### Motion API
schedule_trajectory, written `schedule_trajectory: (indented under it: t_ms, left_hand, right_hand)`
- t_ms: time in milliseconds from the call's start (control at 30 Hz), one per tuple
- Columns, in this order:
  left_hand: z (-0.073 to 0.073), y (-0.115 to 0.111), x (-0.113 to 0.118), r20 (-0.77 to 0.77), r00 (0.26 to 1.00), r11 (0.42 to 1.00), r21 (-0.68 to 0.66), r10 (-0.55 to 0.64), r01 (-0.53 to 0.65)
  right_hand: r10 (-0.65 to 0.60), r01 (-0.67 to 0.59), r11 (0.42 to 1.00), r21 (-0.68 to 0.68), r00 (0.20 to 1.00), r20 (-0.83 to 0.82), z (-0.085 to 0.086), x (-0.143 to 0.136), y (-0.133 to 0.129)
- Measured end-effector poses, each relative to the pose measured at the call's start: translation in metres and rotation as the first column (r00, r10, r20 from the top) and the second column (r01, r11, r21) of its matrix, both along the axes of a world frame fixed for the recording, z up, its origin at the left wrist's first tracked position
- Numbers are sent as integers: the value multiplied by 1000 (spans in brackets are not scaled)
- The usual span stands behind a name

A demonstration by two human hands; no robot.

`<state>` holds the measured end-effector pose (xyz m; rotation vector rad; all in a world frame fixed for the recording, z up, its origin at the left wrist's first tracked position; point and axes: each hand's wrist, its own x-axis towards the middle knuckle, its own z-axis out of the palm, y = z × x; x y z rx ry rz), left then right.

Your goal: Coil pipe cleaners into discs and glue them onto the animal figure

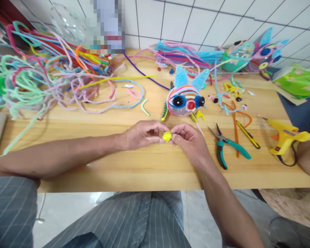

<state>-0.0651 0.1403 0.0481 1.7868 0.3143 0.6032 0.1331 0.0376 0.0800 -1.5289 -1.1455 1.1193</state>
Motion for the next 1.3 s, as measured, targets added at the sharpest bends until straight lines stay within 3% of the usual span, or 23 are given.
schedule_trajectory:
  t_ms: [300, 667, 900, 1100, 1300]
  left_hand:
    - [7, -1, 0, -32, 995, 979, -186, -91, 84]
    - [14, -1, 0, -25, 995, 947, -310, -96, 84]
    - [14, 0, 3, 13, 993, 892, -438, -115, 109]
    - [9, -1, 6, 38, 995, 862, -496, -97, 103]
    - [6, -5, 6, 62, 998, 876, -482, 14, 18]
  right_hand:
    - [-59, 52, 996, 67, 993, 99, -1, -3, -5]
    - [-106, 66, 970, 234, 981, 160, -2, -13, -12]
    - [-174, -21, 908, 418, 890, 423, 2, -14, -15]
    - [-228, -45, 888, 457, 821, 524, 5, -20, -18]
    - [-196, -34, 893, 449, 869, 455, 2, -18, -21]
